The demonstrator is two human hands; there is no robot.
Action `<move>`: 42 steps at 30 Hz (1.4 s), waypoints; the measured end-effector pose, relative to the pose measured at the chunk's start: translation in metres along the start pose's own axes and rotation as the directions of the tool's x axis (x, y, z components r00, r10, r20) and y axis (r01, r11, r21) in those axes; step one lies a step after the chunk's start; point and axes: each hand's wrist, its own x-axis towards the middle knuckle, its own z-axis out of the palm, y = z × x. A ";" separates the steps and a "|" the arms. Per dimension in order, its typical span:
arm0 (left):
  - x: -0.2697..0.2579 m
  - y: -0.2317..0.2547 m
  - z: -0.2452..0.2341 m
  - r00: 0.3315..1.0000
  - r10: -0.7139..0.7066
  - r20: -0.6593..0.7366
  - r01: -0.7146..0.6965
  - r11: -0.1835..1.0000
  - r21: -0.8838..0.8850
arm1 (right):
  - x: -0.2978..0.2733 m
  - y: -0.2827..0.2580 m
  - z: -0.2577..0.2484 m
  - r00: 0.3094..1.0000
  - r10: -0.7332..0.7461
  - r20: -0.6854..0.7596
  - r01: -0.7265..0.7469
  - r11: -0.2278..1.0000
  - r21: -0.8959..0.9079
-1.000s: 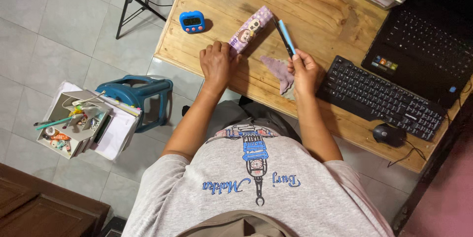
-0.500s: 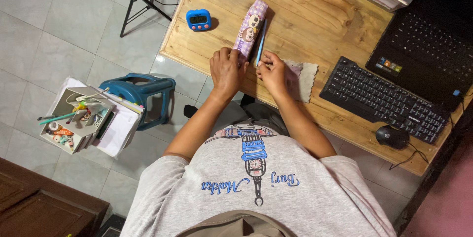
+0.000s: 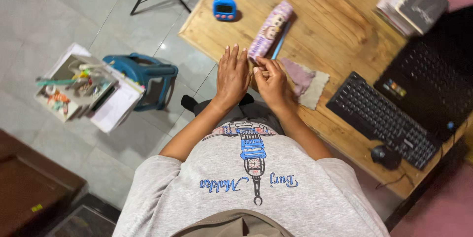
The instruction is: The person organizes stationery items by placing a pencil case, pens, and a notebook into a desk organizer and arranging them on a wooden table.
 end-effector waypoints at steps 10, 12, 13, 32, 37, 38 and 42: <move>-0.067 -0.071 -0.076 0.941 -0.318 -0.116 0.329 0.939 0.097 | 0.006 -0.056 0.101 0.870 -0.295 0.396 0.347 0.936 -0.064; -0.081 -0.090 -0.091 0.912 -0.371 -0.172 0.394 0.911 0.124 | 0.005 -0.064 0.128 0.827 -0.359 0.432 0.420 0.906 -0.052; -0.089 -0.099 -0.099 0.899 -0.394 -0.190 0.420 0.899 0.121 | 0.005 -0.070 0.141 0.809 -0.373 0.454 0.435 0.900 -0.036; -0.210 -0.283 -0.245 0.552 -0.753 -0.359 0.812 0.582 0.027 | -0.001 -0.218 0.406 0.440 -0.449 0.778 0.664 0.746 0.054; -0.228 -0.321 -0.262 0.548 -0.756 -0.358 0.818 0.574 0.041 | -0.011 -0.232 0.451 0.431 -0.452 0.781 0.666 0.743 0.063; -0.231 -0.327 -0.264 0.550 -0.751 -0.365 0.815 0.578 0.039 | -0.013 -0.234 0.459 0.424 -0.439 0.792 0.665 0.744 0.057; -0.241 -0.354 -0.273 0.521 -0.774 -0.360 0.835 0.549 0.029 | -0.020 -0.239 0.492 0.390 -0.437 0.811 0.683 0.728 0.064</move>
